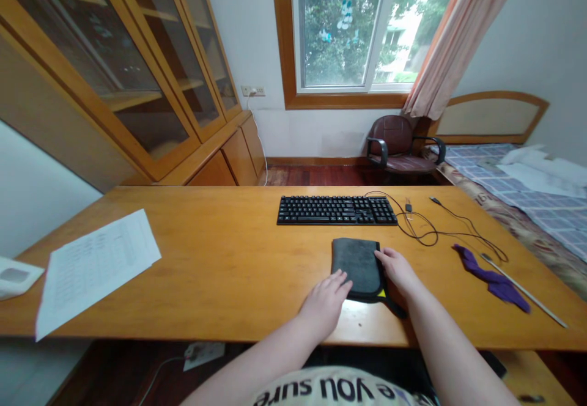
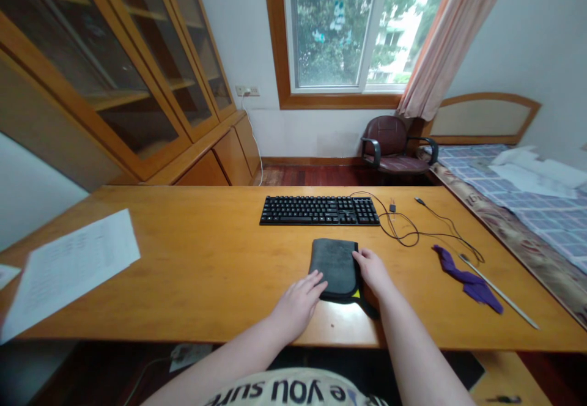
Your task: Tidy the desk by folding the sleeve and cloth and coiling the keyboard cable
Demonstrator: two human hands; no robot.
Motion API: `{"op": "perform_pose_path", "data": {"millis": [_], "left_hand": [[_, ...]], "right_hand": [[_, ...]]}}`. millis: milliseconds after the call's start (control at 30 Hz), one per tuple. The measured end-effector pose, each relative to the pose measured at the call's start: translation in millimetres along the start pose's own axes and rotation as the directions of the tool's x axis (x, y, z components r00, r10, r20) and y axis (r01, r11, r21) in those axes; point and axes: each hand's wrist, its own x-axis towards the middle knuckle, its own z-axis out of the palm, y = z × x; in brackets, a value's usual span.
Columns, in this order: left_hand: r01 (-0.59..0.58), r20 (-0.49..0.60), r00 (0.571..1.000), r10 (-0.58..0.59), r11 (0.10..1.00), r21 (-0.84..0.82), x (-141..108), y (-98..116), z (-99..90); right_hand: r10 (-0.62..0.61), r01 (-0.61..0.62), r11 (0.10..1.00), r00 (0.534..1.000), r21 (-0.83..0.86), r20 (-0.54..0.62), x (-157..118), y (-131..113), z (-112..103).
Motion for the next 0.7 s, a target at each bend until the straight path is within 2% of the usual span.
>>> {"op": "perform_pose_path", "data": {"millis": [100,200,300,433,500,600,700], "left_hand": [[-0.044,0.013,0.999,0.044,0.999,-0.009,-2,-2,-0.2],[-0.069,0.009,0.998,0.069,0.997,-0.018,-4,-2,-1.1],[-0.085,0.019,0.996,0.085,0.996,-0.009,-6,1,-1.1],[-0.126,0.042,0.991,0.126,0.992,-0.014,-5,6,-7.6],[-0.099,0.041,0.994,0.101,0.994,-0.038,-1,8,-16.2],[-0.002,-0.017,1.000,0.001,0.999,-0.054,11,7,-30.1],[0.054,-0.072,0.996,-0.055,0.998,-0.016,29,4,-35.0]], "right_hand": [[-0.018,0.019,0.999,1.000,0.034,-0.011,0,3,-1],[-0.047,0.047,0.999,0.998,-0.008,-0.032,0,5,-3],[-0.097,0.079,0.982,0.991,-0.169,-0.097,0,6,-4],[-0.158,0.080,0.919,0.972,-0.387,-0.175,0,5,-3],[-0.173,0.087,0.904,0.970,-0.418,-0.171,0,5,-3],[-0.187,0.099,0.893,0.969,-0.439,-0.163,1,5,-1],[-0.202,0.114,0.892,0.966,-0.437,-0.162,1,4,2]]}}
